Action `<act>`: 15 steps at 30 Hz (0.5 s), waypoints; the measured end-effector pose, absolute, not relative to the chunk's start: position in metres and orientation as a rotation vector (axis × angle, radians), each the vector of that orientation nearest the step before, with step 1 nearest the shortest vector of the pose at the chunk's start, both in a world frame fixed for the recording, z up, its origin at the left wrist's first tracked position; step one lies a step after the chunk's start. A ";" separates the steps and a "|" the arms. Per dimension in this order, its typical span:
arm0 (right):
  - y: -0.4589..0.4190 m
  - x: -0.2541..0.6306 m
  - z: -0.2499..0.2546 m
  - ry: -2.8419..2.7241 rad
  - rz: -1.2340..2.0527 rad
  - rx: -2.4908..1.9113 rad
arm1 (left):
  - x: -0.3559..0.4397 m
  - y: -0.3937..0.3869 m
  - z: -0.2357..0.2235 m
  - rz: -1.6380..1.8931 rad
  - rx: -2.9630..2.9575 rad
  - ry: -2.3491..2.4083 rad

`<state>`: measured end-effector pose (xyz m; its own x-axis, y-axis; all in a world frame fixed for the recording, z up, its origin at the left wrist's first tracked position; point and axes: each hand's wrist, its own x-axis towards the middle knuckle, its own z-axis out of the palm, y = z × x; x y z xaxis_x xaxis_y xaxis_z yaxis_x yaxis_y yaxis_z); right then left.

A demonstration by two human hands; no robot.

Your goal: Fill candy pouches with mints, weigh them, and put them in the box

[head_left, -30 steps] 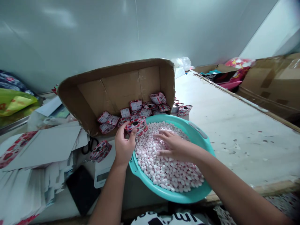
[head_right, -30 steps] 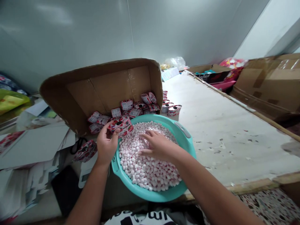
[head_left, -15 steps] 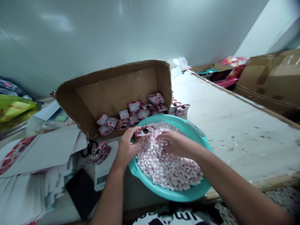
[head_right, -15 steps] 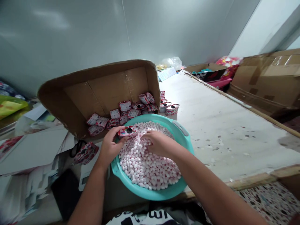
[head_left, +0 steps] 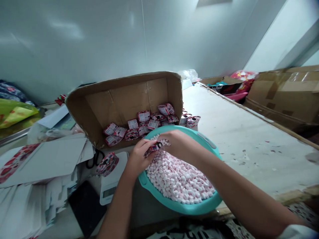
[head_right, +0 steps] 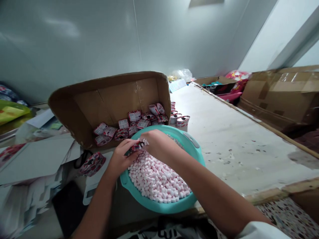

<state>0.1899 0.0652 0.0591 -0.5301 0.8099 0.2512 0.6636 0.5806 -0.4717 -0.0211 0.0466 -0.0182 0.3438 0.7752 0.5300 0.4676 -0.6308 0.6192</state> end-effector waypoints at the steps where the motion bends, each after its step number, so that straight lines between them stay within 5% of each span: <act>1: 0.067 0.186 0.058 -2.396 0.436 -1.171 | -0.021 0.047 -0.018 1.188 2.252 1.105; 15: 0.045 0.216 0.039 -2.307 0.596 -1.398 | -0.017 0.043 -0.012 1.185 2.094 1.231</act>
<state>0.2157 0.0450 0.0390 -0.4351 0.8950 0.0984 0.7354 0.4163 -0.5347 -0.0173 0.0434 -0.0121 0.2388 0.8587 0.4534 0.4858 -0.5099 0.7100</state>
